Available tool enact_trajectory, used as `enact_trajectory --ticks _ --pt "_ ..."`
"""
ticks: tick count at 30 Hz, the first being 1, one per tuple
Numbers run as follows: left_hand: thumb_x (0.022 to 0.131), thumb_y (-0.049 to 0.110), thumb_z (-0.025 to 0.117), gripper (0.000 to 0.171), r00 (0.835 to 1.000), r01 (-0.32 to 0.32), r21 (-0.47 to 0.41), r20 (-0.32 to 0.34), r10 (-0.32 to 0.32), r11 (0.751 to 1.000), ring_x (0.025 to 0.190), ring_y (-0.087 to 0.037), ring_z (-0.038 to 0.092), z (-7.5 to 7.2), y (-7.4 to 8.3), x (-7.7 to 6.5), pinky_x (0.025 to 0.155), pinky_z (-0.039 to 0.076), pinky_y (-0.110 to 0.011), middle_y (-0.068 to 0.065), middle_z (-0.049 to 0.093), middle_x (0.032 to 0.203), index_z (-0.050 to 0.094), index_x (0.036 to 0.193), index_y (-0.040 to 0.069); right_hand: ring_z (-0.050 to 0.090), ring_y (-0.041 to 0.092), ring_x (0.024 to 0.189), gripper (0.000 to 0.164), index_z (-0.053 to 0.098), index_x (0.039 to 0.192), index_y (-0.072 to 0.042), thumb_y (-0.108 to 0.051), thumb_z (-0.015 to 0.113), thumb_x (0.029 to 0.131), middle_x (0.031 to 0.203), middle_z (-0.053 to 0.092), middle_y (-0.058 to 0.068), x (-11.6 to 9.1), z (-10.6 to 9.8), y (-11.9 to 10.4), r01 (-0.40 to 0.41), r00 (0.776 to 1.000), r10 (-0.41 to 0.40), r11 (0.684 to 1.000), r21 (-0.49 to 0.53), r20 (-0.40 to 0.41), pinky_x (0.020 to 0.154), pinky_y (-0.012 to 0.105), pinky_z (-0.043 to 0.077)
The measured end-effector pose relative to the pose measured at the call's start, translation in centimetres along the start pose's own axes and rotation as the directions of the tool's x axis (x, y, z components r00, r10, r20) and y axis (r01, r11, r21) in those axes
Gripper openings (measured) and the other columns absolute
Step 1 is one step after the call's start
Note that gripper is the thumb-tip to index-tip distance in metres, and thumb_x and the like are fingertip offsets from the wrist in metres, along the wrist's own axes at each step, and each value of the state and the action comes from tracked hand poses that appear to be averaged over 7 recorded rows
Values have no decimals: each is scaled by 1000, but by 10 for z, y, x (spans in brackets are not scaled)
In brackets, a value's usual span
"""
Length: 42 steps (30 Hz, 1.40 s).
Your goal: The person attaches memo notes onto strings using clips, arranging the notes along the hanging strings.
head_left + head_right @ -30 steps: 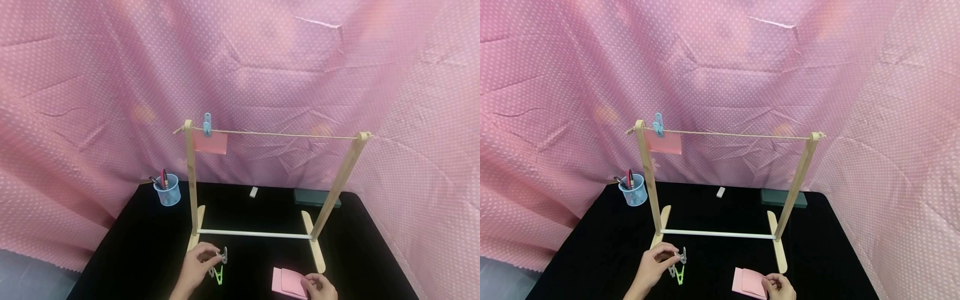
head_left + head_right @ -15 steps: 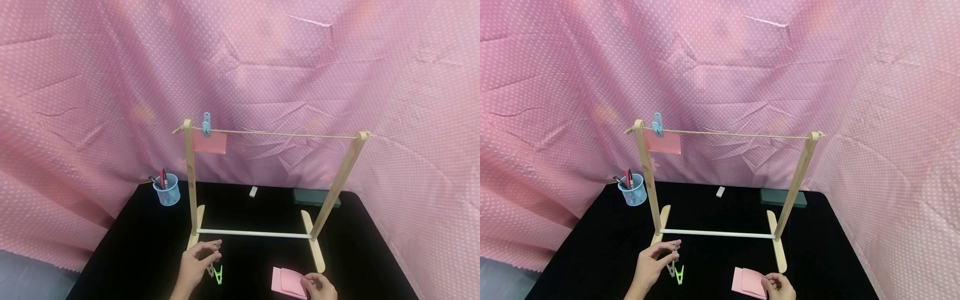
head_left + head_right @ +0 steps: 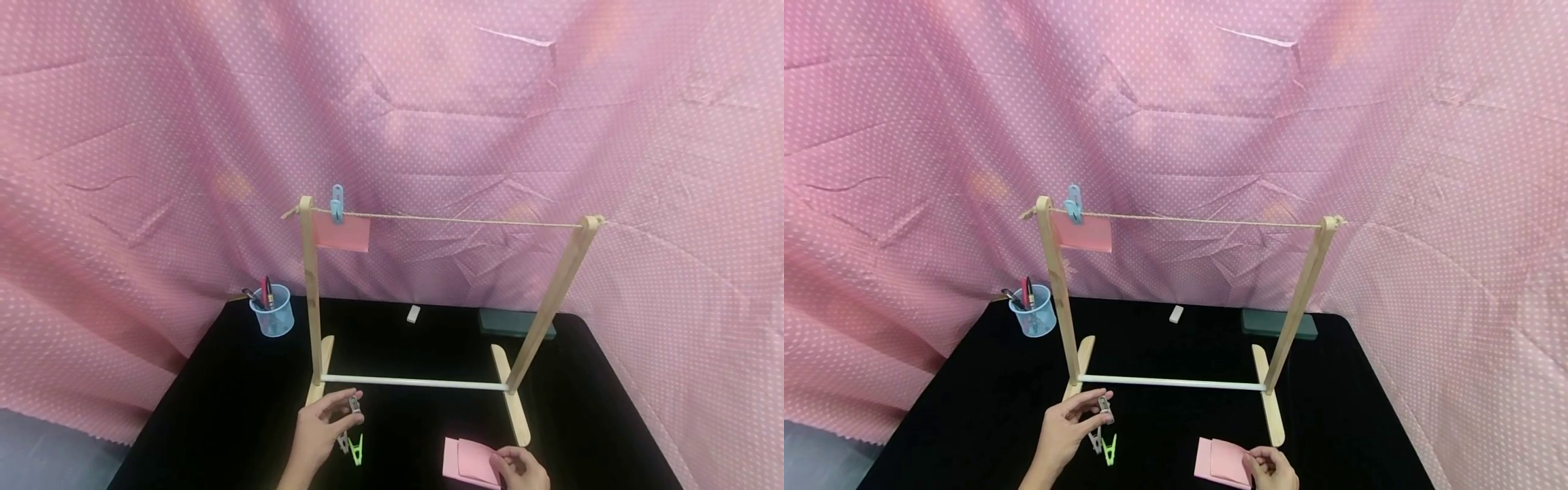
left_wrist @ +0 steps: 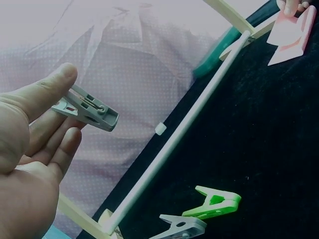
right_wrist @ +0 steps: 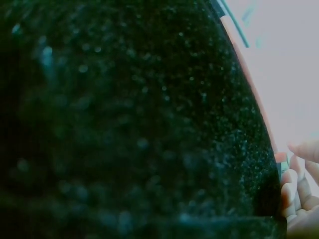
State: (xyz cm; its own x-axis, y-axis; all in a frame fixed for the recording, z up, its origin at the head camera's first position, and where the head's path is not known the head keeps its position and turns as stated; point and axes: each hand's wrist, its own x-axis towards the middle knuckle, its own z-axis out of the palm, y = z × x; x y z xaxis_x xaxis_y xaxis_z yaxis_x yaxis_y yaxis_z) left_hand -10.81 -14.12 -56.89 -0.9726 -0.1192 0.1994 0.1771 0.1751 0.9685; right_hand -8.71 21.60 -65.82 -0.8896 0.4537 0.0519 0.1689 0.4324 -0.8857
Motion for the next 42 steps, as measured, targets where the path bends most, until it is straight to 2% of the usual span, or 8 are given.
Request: enact_trajectory --ticks 7,10,17,22,25,30,36,42 --pt "70 -3 87 37 991 -127 -17 -43 126 992 81 -13 72 2 14 7 77 59 -25 -9 74 101 77 104 8 56 3 59 15 73 86 -3 -12 82 78 70 68 -1 5 -3 -3 -3 997 1 1000 26 79 57 20 47" --pt "68 -2 88 38 985 -167 -8 -46 167 986 79 -15 70 2 25 11 75 59 -25 -9 71 97 77 103 7 61 4 64 17 72 88 -3 -12 83 78 75 73 3 8 -7 -8 -1 991 -4 999 33 132 60 20 48" --pt "70 -2 88 38 986 -163 -5 39 163 987 85 -13 68 2 54 30 82 58 -23 -8 71 99 77 104 10 67 5 70 11 72 88 -4 -9 81 83 82 76 5 14 -13 -33 63 978 -71 997 51 198 66 20 51" --pt "71 1 88 37 968 -216 13 133 213 976 88 -12 68 5 81 42 83 59 -24 -10 70 103 76 105 9 67 4 75 9 72 89 -6 -8 79 84 83 75 3 22 -17 -57 151 970 -159 987 57 186 72 20 54" --pt "71 2 89 38 939 -302 9 178 296 953 84 -12 68 7 98 47 79 59 -24 -11 71 103 76 106 6 65 2 75 10 72 87 -8 -6 81 82 82 74 2 29 -18 -73 221 961 -230 972 75 151 72 19 53" --pt "70 4 90 37 885 -418 -10 223 410 908 83 -18 70 11 127 54 78 61 -30 -12 73 102 76 105 4 66 0 74 11 73 87 -8 -5 82 81 82 75 7 40 -21 -100 335 928 -354 929 156 114 71 16 53" --pt "72 0 88 37 829 -499 -26 277 486 866 86 -22 68 14 166 59 80 60 -28 -12 72 101 75 106 3 69 1 79 8 74 90 -6 -4 80 84 86 75 13 51 -27 -138 431 875 -469 866 252 117 75 14 55" --pt "73 -4 86 37 753 -579 -47 351 556 814 87 -23 66 12 207 64 80 58 -25 -13 71 103 73 107 -1 67 1 79 8 76 93 -9 -12 79 86 87 76 5 58 -29 -173 493 837 -527 843 213 148 74 15 53"
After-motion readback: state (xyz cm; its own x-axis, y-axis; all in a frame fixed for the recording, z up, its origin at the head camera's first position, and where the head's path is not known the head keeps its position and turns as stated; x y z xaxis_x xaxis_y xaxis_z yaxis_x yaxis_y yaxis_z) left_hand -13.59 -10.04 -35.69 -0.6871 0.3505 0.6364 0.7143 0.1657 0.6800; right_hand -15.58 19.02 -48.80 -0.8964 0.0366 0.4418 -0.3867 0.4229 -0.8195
